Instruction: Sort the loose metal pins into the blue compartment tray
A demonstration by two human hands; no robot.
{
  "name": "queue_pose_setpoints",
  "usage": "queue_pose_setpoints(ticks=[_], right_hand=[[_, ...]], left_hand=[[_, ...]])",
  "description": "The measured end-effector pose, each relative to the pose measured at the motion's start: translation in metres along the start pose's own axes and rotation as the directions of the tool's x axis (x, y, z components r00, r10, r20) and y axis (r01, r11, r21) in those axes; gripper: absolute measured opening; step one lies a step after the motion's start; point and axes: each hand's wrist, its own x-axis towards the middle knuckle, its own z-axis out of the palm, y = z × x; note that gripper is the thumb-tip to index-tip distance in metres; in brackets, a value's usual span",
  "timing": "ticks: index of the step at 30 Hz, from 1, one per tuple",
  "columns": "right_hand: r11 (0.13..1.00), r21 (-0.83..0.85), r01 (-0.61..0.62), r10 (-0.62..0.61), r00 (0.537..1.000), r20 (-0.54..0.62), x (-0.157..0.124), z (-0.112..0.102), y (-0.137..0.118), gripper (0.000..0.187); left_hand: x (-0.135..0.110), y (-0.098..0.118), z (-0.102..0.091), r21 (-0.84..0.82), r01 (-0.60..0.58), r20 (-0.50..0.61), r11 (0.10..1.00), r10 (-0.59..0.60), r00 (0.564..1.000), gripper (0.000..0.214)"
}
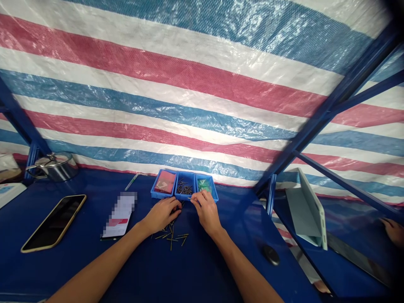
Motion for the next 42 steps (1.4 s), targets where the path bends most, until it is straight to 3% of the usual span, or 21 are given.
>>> queue_pose_setpoints(ticks=[8,12,15,18,21,24,27,30,36,42], right_hand=[[0.995,0.092,-0.049,0.053,0.998,-0.042,0.0,0.004,0.004,0.016],[0.98,0.17,-0.1,0.114,0.991,-0.075,0.0,0.003,0.003,0.024],[0.941,0.291,-0.175,0.187,0.982,-0.014,0.0,0.003,0.001,0.031],[0.79,0.522,-0.322,0.291,0.946,0.143,0.001,0.007,-0.002,0.038],[0.588,0.697,-0.411,0.303,0.911,0.282,0.003,0.01,-0.004,0.04],[0.434,0.754,-0.492,0.257,0.87,0.42,0.004,0.007,-0.008,0.035],[0.345,0.761,-0.549,0.22,0.836,0.503,0.004,0.003,-0.012,0.033],[0.324,0.757,-0.567,0.269,0.822,0.502,0.004,0.004,-0.011,0.033],[0.352,0.752,-0.557,0.439,0.808,0.393,0.005,0.012,-0.003,0.046],[0.382,0.753,-0.536,0.459,0.817,0.349,0.005,0.014,-0.001,0.046]], left_hand=[[0.0,0.002,-0.002,-0.004,0.0,0.0,1.0,0.0,1.0,0.017],[-0.001,0.001,-0.001,-0.006,0.006,-0.003,1.0,-0.006,1.0,0.014],[-0.001,0.0,0.0,-0.008,0.007,0.002,1.0,-0.007,1.0,0.012],[0.0,0.001,-0.001,0.004,0.006,0.01,1.0,-0.007,1.0,0.013],[0.0,0.001,-0.002,0.013,0.008,0.015,1.0,-0.008,1.0,0.013],[-0.001,0.001,-0.001,0.024,0.01,0.016,1.0,-0.011,1.0,0.013],[-0.001,0.0,0.001,0.045,0.017,0.014,0.999,-0.017,1.0,0.015],[-0.001,0.0,0.001,0.036,0.011,0.014,0.999,-0.012,1.0,0.014],[0.0,0.002,-0.002,0.008,0.014,0.029,1.0,-0.014,0.999,0.014],[-0.001,0.001,-0.001,0.005,0.013,0.025,1.0,-0.013,1.0,0.014]])
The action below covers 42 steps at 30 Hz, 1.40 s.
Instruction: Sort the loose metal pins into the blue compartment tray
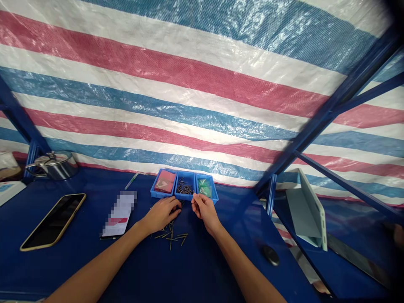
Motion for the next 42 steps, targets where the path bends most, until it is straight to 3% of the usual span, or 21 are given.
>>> queue_pose_setpoints(ticks=[13,18,20,23,25,27,29,34,42], right_hand=[[1.0,0.001,-0.014,0.014,0.999,0.04,0.0,0.0,-0.002,0.041],[0.988,-0.143,0.063,-0.05,0.995,0.092,0.0,-0.001,-0.001,0.034],[0.937,-0.312,0.157,-0.134,0.986,0.094,-0.001,-0.003,0.001,0.025],[0.703,-0.638,0.314,-0.263,0.948,0.177,-0.006,-0.004,0.003,0.014],[0.532,-0.764,0.366,-0.261,0.929,0.264,-0.01,-0.002,0.004,0.019],[0.43,-0.818,0.382,-0.227,0.923,0.311,-0.013,0.0,0.004,0.022],[0.388,-0.842,0.375,-0.206,0.926,0.318,-0.014,0.001,0.003,0.017],[0.38,-0.849,0.368,-0.18,0.929,0.322,-0.013,-0.001,0.002,0.004],[0.291,-0.87,0.398,-0.211,0.914,0.348,-0.016,0.002,0.001,0.006]], left_hand=[[0.001,0.003,-0.002,0.014,-0.004,0.0,1.0,0.004,1.0,0.015],[0.001,0.003,-0.003,0.017,0.003,0.002,1.0,-0.003,1.0,0.013],[0.001,0.002,-0.003,0.019,-0.002,0.0,1.0,0.002,1.0,0.013],[0.001,0.001,-0.001,0.025,-0.001,-0.009,1.0,0.002,1.0,0.013],[0.001,0.001,0.0,0.025,0.005,-0.016,1.0,-0.005,1.0,0.012],[0.0,0.0,0.001,0.021,0.009,-0.023,1.0,-0.008,1.0,0.012],[0.0,0.0,0.001,0.018,0.011,-0.026,1.0,-0.011,1.0,0.011],[0.001,-0.001,0.002,0.023,0.022,-0.03,0.999,-0.021,0.999,0.012],[0.0,-0.001,0.002,-0.038,0.047,-0.041,0.998,-0.048,0.998,0.018]])
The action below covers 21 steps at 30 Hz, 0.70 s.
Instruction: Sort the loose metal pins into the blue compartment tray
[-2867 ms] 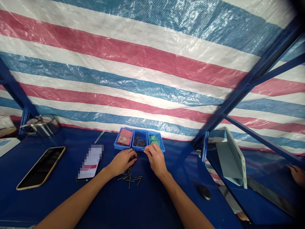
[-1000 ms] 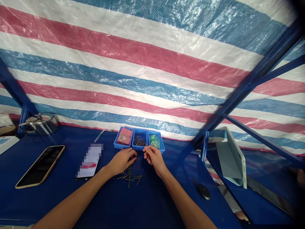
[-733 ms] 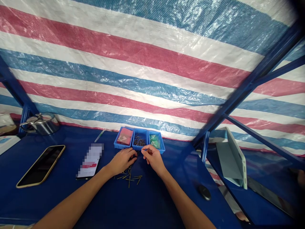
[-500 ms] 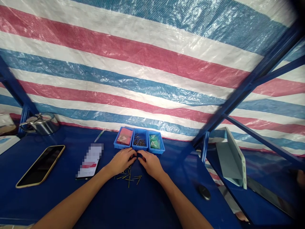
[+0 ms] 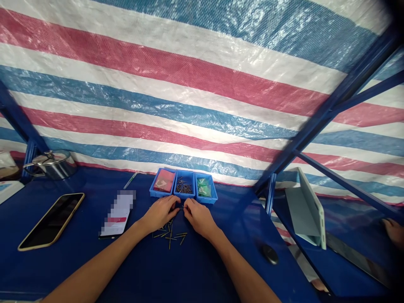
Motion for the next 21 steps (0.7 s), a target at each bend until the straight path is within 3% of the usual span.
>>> queue_pose_setpoints(ticks=[21], right_hand=[[0.998,-0.035,0.056,-0.054,0.998,0.039,-0.0008,0.0004,0.0017,0.007]], left_hand=[[0.0009,0.0001,-0.0003,0.016,-0.041,0.027,0.999,0.041,0.999,0.012]])
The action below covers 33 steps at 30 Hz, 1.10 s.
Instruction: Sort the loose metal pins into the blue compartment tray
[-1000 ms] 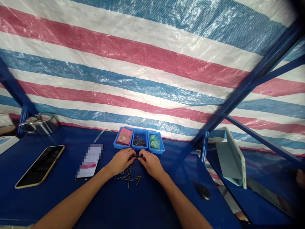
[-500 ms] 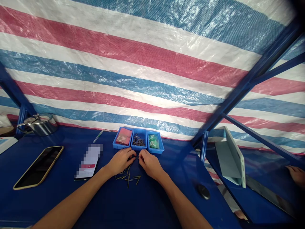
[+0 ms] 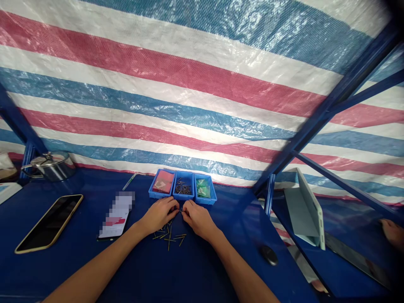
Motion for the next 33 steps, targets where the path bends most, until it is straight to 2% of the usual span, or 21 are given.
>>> queue_pose_setpoints(ticks=[9,17,22,27,33], right_hand=[[1.0,0.022,0.01,-0.009,0.999,-0.037,0.0,0.003,0.0,0.005],[0.998,0.057,0.023,-0.022,1.0,-0.018,0.001,-0.007,-0.006,0.006],[0.998,0.052,0.034,-0.034,0.999,0.004,0.0,-0.007,-0.007,0.006],[0.997,0.069,0.02,-0.017,0.999,-0.046,0.0,-0.002,-0.004,0.005],[0.99,0.144,0.004,0.014,0.992,-0.125,0.001,-0.001,-0.001,0.017]], left_hand=[[0.0,0.001,-0.002,-0.013,-0.006,0.017,1.0,0.006,1.0,0.013],[-0.001,0.001,-0.002,-0.022,-0.038,0.011,0.999,0.038,0.999,0.027],[-0.002,0.002,-0.003,-0.028,-0.049,0.016,0.998,0.05,0.999,0.028],[-0.001,0.002,-0.002,-0.012,-0.04,0.022,0.999,0.041,0.999,0.027],[0.0,0.0,0.002,0.052,-0.018,0.014,0.998,0.017,1.0,0.029]])
